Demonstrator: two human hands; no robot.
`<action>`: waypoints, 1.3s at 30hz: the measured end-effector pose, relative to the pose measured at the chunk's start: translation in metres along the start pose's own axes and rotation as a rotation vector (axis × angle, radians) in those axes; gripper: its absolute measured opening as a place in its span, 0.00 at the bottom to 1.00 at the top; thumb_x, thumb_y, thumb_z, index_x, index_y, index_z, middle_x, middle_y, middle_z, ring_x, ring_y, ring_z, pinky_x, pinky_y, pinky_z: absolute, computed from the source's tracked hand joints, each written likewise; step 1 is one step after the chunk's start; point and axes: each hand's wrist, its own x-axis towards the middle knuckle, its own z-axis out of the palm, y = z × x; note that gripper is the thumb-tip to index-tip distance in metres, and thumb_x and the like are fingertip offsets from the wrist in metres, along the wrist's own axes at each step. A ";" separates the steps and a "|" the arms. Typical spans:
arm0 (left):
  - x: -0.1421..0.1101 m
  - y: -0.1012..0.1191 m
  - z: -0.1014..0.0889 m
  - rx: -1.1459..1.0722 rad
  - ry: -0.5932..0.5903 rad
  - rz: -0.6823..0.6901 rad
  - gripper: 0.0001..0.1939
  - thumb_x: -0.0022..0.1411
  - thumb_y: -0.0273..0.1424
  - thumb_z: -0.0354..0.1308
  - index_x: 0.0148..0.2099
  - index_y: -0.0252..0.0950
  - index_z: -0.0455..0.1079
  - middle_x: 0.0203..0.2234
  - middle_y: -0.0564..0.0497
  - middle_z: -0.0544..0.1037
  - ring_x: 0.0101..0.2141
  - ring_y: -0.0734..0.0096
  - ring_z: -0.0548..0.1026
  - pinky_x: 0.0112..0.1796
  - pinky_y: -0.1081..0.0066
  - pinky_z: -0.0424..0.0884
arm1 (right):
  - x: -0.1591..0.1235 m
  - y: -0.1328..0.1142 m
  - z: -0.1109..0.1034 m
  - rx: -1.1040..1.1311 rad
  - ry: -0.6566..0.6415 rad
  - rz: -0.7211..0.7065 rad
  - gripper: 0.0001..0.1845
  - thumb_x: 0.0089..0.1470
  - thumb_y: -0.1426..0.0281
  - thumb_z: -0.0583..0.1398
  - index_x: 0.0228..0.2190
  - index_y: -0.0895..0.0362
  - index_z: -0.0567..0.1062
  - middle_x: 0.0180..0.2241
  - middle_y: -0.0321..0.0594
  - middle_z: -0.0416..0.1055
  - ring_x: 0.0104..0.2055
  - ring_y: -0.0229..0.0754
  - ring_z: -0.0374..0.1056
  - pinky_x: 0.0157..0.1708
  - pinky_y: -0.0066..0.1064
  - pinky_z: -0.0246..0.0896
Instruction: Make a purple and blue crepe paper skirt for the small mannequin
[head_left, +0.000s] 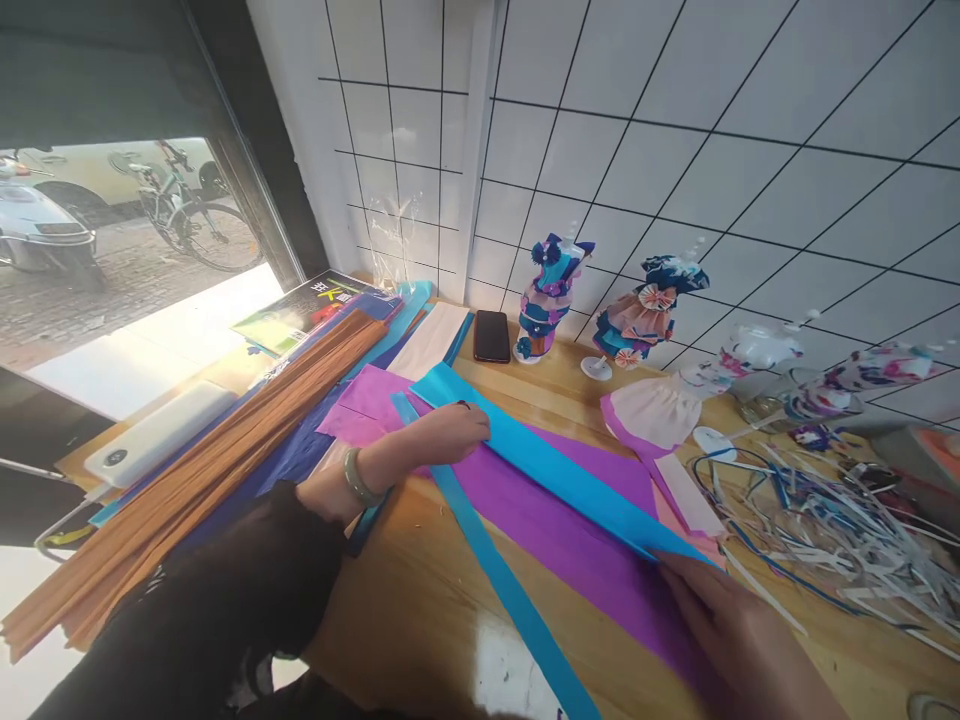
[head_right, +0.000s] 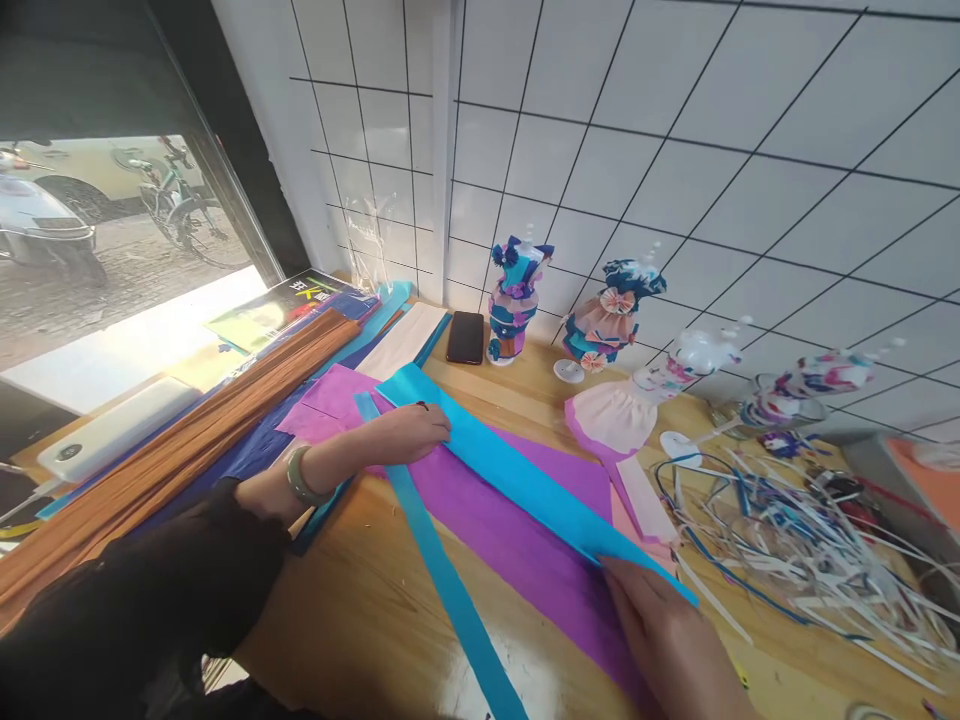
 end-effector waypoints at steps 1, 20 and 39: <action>0.000 -0.001 -0.004 0.002 0.001 -0.025 0.11 0.61 0.23 0.45 0.36 0.35 0.69 0.35 0.47 0.75 0.40 0.63 0.70 0.38 0.67 0.63 | 0.000 0.004 -0.005 0.009 0.016 0.023 0.19 0.60 0.62 0.48 0.40 0.56 0.75 0.38 0.41 0.78 0.38 0.45 0.75 0.37 0.36 0.71; -0.046 -0.080 -0.049 -0.026 0.007 -0.704 0.23 0.58 0.34 0.54 0.56 0.38 0.63 0.49 0.42 0.69 0.52 0.51 0.62 0.48 0.57 0.56 | 0.110 0.011 -0.002 -0.133 0.030 0.037 0.18 0.57 0.72 0.49 0.42 0.62 0.74 0.41 0.54 0.75 0.43 0.54 0.70 0.41 0.44 0.64; -0.070 -0.057 -0.030 -0.361 -0.161 -0.784 0.18 0.52 0.41 0.57 0.43 0.37 0.69 0.37 0.48 0.73 0.33 0.68 0.70 0.28 0.73 0.63 | 0.040 -0.128 -0.010 0.454 -0.438 0.127 0.08 0.55 0.69 0.55 0.27 0.54 0.72 0.30 0.38 0.74 0.33 0.41 0.72 0.33 0.29 0.64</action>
